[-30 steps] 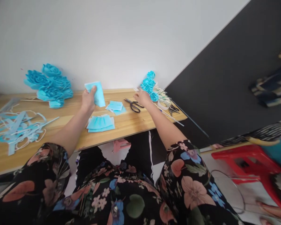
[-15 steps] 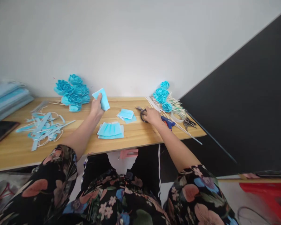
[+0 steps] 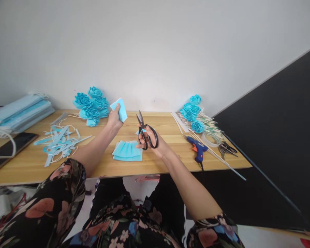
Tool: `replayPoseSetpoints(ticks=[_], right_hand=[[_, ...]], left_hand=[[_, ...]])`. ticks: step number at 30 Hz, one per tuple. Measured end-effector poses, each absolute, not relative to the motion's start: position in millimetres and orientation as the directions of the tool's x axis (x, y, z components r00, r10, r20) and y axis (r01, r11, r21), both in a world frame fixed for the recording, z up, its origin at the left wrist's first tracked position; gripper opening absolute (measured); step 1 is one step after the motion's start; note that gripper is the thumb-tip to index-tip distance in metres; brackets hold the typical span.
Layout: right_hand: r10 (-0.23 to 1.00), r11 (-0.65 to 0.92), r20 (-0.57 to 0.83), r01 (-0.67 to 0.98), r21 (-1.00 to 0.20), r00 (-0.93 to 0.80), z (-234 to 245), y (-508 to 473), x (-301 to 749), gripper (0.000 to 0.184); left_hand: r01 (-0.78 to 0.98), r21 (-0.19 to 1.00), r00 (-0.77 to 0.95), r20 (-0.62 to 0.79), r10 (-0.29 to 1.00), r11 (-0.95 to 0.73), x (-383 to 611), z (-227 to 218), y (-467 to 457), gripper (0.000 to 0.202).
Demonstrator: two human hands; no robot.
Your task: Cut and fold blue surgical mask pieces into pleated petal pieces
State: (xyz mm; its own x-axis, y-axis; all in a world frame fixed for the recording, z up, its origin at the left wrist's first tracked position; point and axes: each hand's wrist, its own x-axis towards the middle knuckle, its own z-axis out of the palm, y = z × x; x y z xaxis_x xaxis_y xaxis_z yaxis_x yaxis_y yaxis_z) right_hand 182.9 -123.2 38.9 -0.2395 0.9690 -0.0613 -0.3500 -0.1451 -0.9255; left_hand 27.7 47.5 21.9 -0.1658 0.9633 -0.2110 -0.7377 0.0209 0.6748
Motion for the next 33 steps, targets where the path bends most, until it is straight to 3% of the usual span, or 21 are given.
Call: replayPoseSetpoints(ticks=[7, 13, 33], right_hand=[[0.962, -0.143, -0.059, -0.305, -0.942, -0.268, 25, -122, 167, 0.059], [0.956, -0.159, -0.078, -0.273, -0.949, -0.284, 25, -119, 162, 0.061], [0.965, -0.163, -0.09, -0.291, -0.943, -0.247, 20, -108, 154, 0.053]], left_hand=[[-0.737, 0.675, -0.151, -0.178, 0.972, 0.009, 28, 16, 47, 0.02], [-0.76, 0.65, -0.145, -0.169, 0.975, -0.001, 26, 14, 46, 0.013], [-0.692, 0.72, -0.168, -0.084, 0.982, -0.057, 32, 16, 36, 0.028]])
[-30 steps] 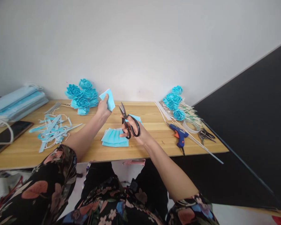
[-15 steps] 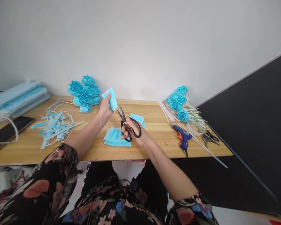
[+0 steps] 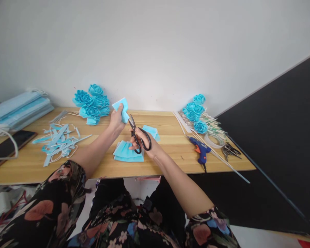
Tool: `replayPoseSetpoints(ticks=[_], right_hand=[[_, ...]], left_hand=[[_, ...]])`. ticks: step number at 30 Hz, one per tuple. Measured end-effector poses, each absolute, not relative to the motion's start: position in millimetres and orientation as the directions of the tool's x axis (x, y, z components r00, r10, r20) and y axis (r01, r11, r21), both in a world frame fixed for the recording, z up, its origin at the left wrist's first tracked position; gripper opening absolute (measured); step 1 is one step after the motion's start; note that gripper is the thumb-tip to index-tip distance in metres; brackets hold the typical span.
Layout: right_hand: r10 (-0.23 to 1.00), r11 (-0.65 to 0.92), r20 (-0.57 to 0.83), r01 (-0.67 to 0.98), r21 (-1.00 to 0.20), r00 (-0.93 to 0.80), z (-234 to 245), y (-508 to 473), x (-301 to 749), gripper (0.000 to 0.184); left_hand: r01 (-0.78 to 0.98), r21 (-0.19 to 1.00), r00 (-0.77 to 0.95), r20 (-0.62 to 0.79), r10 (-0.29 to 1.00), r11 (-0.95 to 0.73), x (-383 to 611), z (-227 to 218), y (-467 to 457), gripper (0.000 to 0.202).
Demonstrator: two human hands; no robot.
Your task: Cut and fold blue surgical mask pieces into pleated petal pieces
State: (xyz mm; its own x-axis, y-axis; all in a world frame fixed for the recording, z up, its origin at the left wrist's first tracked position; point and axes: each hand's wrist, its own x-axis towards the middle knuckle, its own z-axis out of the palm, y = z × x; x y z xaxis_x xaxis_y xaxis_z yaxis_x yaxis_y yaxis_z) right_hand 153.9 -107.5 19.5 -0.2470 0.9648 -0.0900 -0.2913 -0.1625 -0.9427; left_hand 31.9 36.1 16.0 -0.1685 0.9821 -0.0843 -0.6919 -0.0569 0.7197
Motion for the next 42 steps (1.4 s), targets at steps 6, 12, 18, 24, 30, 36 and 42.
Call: replayPoseSetpoints(ticks=[6, 12, 18, 24, 30, 36, 42], right_hand=[[0.958, -0.17, -0.084, -0.309, -0.936, -0.273, 17, -101, 149, 0.052], [0.956, -0.15, -0.058, -0.312, -0.938, -0.287, 14, -97, 152, 0.056], [0.957, -0.155, -0.062, -0.32, -0.935, -0.283, 12, -96, 155, 0.056], [0.975, -0.145, -0.071, -0.361, -0.921, -0.211, 14, -91, 155, 0.054], [0.991, -0.103, -0.064, -0.376, -0.921, -0.114, 15, -87, 152, 0.056], [0.996, 0.01, 0.04, -0.349, -0.937, -0.08, 9, -84, 150, 0.048], [0.998, 0.045, 0.059, -0.346, -0.937, -0.032, 0, -78, 146, 0.046]], left_hand=[[-0.655, 0.74, -0.257, -0.031, 0.966, -0.151, 29, 13, 47, 0.031], [-0.645, 0.744, -0.269, -0.004, 0.963, -0.177, 24, 16, 55, 0.024], [-0.632, 0.755, -0.251, 0.011, 0.968, -0.172, 30, 12, 57, 0.029], [-0.627, 0.765, -0.221, 0.007, 0.975, -0.147, 46, 20, 49, 0.03], [-0.62, 0.76, -0.249, 0.043, 0.967, -0.194, 58, 20, 47, 0.029], [-0.587, 0.783, -0.303, 0.023, 0.953, -0.206, 54, 10, 55, 0.026], [-0.564, 0.802, -0.316, 0.011, 0.949, -0.197, 52, 5, 62, 0.026]])
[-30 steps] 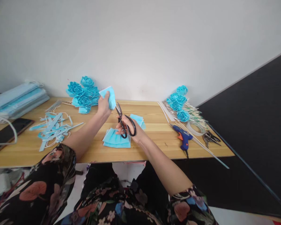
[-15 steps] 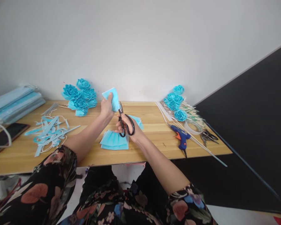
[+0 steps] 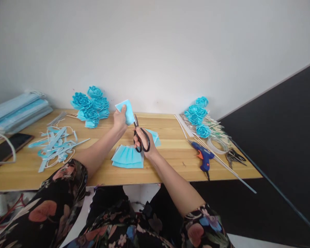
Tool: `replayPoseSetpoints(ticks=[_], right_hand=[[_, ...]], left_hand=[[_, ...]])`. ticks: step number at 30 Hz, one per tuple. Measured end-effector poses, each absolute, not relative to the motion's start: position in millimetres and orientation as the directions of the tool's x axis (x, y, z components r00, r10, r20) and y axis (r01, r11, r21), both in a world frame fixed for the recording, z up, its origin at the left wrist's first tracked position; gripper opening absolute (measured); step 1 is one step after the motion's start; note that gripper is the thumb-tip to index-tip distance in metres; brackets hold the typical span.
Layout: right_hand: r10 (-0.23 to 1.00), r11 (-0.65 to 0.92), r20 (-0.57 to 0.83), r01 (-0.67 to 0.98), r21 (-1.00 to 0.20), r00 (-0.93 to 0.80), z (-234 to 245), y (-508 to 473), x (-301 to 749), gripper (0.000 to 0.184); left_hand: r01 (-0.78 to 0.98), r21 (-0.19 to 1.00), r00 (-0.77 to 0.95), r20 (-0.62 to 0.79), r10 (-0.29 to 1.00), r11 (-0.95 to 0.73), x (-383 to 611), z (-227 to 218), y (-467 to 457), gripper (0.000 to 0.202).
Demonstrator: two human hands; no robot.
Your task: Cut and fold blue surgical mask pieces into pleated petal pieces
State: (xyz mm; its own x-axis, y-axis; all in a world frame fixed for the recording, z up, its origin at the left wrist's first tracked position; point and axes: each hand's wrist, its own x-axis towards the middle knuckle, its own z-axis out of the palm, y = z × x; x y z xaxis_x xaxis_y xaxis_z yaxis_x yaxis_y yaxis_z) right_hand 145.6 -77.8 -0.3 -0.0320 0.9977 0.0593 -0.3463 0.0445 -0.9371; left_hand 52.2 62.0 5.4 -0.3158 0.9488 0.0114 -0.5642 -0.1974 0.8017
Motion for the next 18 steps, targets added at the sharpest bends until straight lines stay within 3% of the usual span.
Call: replayPoseSetpoints(ticks=[7, 18], right_hand=[[0.998, 0.033, 0.048, -0.407, -0.913, -0.028, -2.1, -78.4, 145.0, 0.049], [0.997, 0.065, 0.075, -0.378, -0.924, -0.011, -6.3, -78.1, 147.4, 0.044]], left_hand=[[-0.558, 0.8, -0.32, 0.039, 0.947, -0.221, 53.1, 5.6, 62.0, 0.032], [-0.579, 0.791, -0.306, 0.013, 0.952, -0.197, 51.5, 4.3, 61.4, 0.02]])
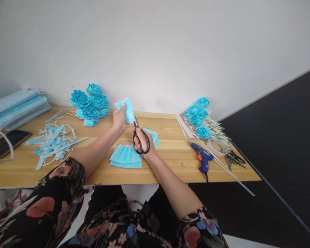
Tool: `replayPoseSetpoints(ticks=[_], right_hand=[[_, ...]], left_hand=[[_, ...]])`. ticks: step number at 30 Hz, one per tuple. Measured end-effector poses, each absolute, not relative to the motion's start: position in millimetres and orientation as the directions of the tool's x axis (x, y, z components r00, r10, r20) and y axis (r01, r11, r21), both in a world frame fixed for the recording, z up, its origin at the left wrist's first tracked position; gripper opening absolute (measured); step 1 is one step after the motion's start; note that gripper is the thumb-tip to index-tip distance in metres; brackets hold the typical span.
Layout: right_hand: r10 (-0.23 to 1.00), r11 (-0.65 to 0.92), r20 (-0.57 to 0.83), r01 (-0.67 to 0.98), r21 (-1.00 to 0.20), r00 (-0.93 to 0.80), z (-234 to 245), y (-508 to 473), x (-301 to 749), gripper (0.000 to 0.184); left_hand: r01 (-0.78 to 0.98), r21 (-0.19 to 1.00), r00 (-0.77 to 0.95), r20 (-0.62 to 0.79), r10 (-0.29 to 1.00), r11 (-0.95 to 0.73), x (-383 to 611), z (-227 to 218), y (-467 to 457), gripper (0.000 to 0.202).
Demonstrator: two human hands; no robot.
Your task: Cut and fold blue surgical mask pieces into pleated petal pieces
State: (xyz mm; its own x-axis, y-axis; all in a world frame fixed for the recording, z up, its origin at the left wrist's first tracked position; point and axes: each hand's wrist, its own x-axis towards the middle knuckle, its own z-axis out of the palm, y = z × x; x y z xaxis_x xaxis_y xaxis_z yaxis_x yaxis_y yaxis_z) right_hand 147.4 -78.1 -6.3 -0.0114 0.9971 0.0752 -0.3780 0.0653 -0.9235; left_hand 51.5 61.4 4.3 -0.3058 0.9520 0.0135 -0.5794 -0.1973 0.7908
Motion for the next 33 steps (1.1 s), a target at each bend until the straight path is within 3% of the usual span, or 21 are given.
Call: replayPoseSetpoints(ticks=[4, 10, 14, 19, 33], right_hand=[[0.994, 0.106, 0.104, -0.319, -0.942, 0.025, -6, -75, 156, 0.051], [0.981, 0.011, 0.079, -0.359, -0.933, -0.175, 7, -79, 168, 0.064], [0.961, -0.045, 0.039, -0.296, -0.954, -0.274, 15, -87, 169, 0.061], [0.965, -0.072, -0.022, -0.186, -0.98, -0.26, 13, -92, 166, 0.057], [0.96, -0.087, -0.04, -0.16, -0.983, -0.276, 15, -88, 165, 0.054]], left_hand=[[-0.57, 0.798, -0.356, -0.026, 0.934, -0.195, 44, 1, 68, 0.023], [-0.65, 0.75, -0.251, -0.056, 0.966, -0.126, 40, 7, 67, 0.031], [-0.699, 0.71, -0.212, -0.085, 0.974, -0.09, 40, 6, 67, 0.032], [-0.726, 0.684, -0.195, -0.102, 0.975, -0.074, 40, 5, 67, 0.03], [-0.718, 0.693, -0.191, -0.118, 0.974, -0.057, 42, 7, 67, 0.032]])
